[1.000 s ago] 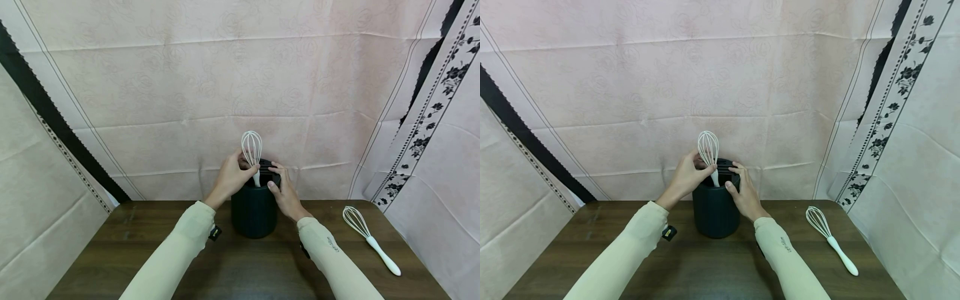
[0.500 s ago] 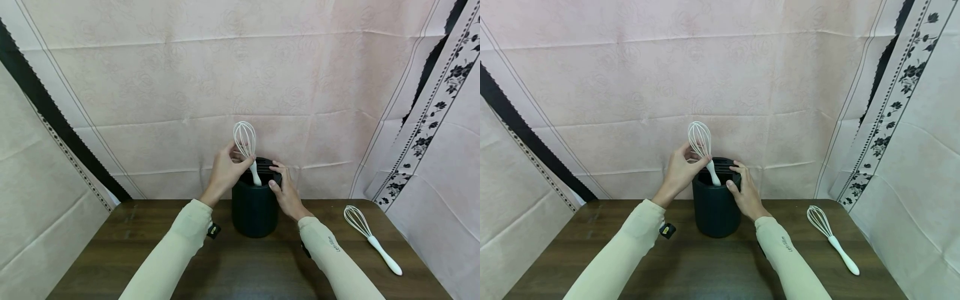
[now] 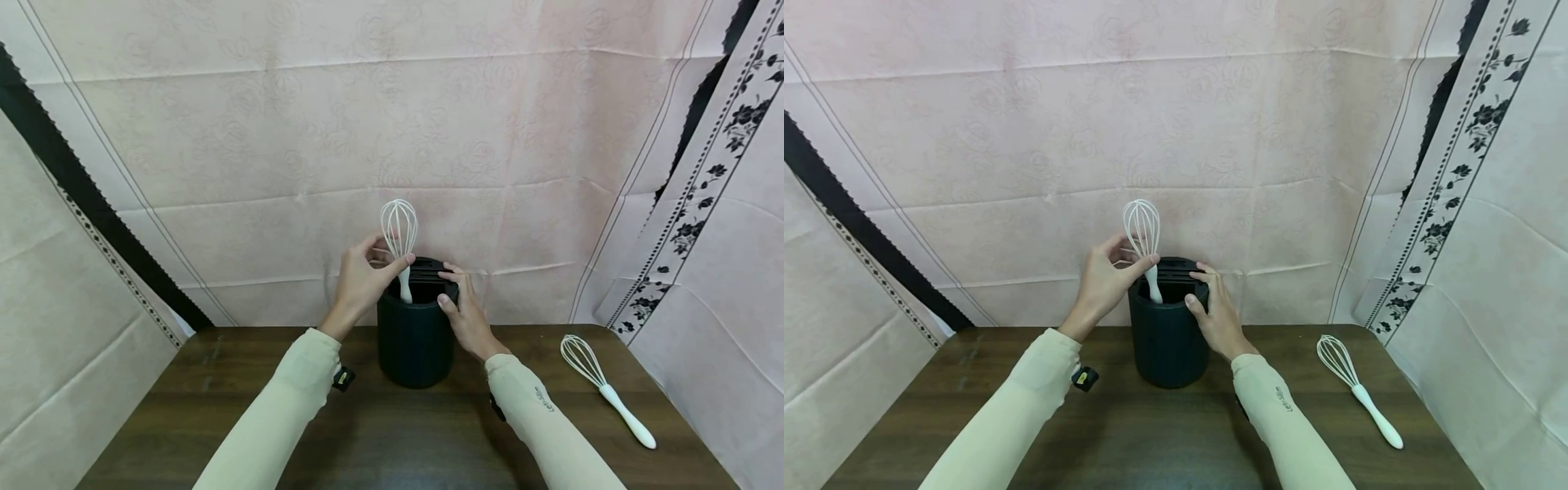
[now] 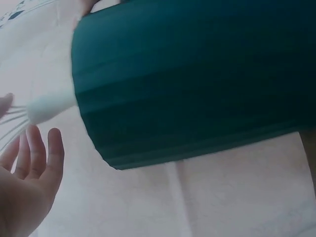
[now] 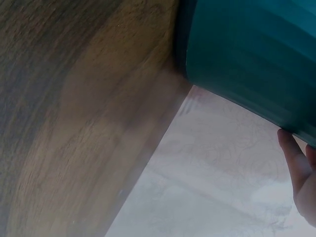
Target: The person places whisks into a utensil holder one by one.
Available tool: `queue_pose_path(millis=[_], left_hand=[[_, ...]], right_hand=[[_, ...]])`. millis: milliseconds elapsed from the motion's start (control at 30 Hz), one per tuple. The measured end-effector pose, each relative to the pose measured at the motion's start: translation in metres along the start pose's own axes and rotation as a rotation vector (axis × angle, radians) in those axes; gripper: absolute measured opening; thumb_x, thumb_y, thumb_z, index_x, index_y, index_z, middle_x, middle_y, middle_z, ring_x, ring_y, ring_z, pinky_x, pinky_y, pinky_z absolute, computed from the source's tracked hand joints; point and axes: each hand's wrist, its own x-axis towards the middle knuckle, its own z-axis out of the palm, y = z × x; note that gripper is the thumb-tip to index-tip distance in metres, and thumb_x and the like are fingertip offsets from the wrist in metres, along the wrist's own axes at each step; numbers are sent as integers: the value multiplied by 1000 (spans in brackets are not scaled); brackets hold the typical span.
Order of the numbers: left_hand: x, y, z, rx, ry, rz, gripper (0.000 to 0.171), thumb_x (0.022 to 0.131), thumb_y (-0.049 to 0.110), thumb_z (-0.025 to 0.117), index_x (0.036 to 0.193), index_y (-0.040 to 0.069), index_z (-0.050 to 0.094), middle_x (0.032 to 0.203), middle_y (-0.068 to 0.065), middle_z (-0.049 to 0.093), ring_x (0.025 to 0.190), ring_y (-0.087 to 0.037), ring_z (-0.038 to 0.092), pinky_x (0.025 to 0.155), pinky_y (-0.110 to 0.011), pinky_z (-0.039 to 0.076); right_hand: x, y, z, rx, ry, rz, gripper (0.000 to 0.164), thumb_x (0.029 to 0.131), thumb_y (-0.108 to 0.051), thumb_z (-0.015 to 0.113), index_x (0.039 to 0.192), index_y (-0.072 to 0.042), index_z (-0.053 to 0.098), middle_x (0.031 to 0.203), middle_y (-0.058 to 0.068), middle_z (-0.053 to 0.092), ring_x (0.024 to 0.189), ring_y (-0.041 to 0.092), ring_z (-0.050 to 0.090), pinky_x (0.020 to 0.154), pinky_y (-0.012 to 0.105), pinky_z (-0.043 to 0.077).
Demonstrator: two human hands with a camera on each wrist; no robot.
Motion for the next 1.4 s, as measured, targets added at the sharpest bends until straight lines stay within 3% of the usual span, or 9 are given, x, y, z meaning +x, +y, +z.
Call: queue_pose_path(millis=[167,400,633,733,867,967,1133,1300,1400], left_hand=[[-5,-8,-2,26,-32,-29,44,92,35,84,123,6,73,97,-5,77,87,-19,75,83,-41,63],[-9,-18,-3,107,-51,2,48,95,29,81,129,-1,66,97,-9,76,84,-21,74,76,-41,63],[-11,-21,-1,205,-105,66,86,94,20,80,162,9,29,109,-15,74,88,-21,73,83,-43,63],[-11,-22,0,240,-135,103,94,93,16,80,166,13,22,101,-13,74,83,-19,72,82,-42,62],[-10,-23,0,303,-150,140,90,93,18,80,165,15,27,92,-7,71,77,-16,69,75,-39,60],[-11,-23,0,315,-141,152,80,96,22,78,162,11,35,106,-12,71,79,-18,68,72,-39,60],[-11,-23,0,308,-126,158,61,99,28,76,149,5,50,131,-17,63,89,-24,70,78,-40,62],[-12,-21,-2,314,-132,153,48,100,27,74,139,3,58,127,-14,65,100,-30,71,86,-41,62],[-12,-20,-3,313,-142,161,51,100,25,74,143,3,57,131,-13,65,102,-31,72,87,-42,62]], right_hand=[[-1,-1,0,15,-2,16,52,109,-50,43,154,-24,39,170,-8,24,154,28,29,118,70,24],[-1,0,-1,13,2,22,52,108,-49,44,154,-25,40,170,-9,25,154,27,28,116,75,20],[-1,1,-1,22,9,-11,51,109,-46,44,154,-23,41,170,-4,26,155,28,27,118,72,24],[-1,1,-1,16,15,-18,51,109,-46,45,154,-23,42,170,-3,27,155,28,28,116,73,25],[-1,2,-1,9,17,-27,51,109,-47,44,154,-22,42,170,-2,27,154,29,29,115,73,26],[0,2,0,15,16,-29,52,109,-48,45,154,-21,42,170,-2,27,154,29,30,117,70,26],[1,2,-1,22,13,-26,53,109,-49,45,154,-21,41,170,-1,26,154,29,29,119,68,26],[2,1,-1,28,9,-23,52,109,-47,44,154,-21,41,170,0,26,155,28,28,119,68,25],[2,1,-1,27,12,-24,51,109,-45,45,153,-20,42,170,0,27,155,29,28,120,68,25]])
